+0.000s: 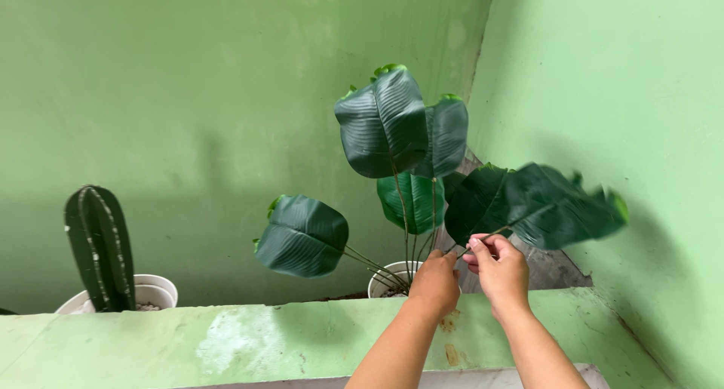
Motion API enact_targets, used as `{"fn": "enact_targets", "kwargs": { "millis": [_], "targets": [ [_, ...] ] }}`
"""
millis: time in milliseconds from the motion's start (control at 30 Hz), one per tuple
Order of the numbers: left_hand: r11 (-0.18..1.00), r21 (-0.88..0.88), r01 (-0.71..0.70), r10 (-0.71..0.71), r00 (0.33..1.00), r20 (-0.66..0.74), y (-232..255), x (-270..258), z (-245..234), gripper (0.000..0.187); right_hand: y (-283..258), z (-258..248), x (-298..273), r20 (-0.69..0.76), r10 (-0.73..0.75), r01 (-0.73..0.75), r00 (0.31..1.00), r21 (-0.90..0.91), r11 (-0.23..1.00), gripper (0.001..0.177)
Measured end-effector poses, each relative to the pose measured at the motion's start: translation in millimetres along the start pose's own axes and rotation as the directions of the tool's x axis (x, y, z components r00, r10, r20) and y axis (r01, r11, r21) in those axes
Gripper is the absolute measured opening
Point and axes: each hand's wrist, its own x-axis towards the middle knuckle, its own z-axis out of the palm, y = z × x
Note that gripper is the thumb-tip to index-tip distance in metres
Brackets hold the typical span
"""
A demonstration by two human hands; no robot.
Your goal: The person wipes a large green leaf with a blue cloth, then dips the cloth into a green bucket of water and continues wiping the leaf. The person then reattaches the cleaned leaf to the artificial plant and adjusts the other leaves.
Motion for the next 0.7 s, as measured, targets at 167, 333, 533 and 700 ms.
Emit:
{"fn": "enact_targets", "kwargs": {
  "millis": [167, 333, 533, 700],
  "targets": [
    [0.996, 0.063, -0.056, 0.059, 0.998, -0.035, -2, -6, -25, 0.035, -16, 17, -6, 0.065, 0.032, -0.033, 0.997, 0.009, 0.999, 0.020],
    [0.963, 0.267, -0.043, 0.110, 0.964, -0.242, -6, -12, -64, 0.012, -16, 33, -9, 0.072, 0.012, -0.014, 0.997, 0.020, 1.000, 0.020],
    [0.992, -0.026, 0.122, -0.121, 0.904, -0.409, -13, -12, -104, 0.016, -26, 50, -16, 0.060, 0.045, -0.043, 0.997, -0.027, 0.999, 0.021],
    [0.990, -0.123, 0.073, -0.116, 0.913, -0.392, -18, 0, -107, 0.044, -38, 65, -19, 0.084, 0.058, -0.056, 0.995, -0.018, 0.998, 0.023]
  ]
}}
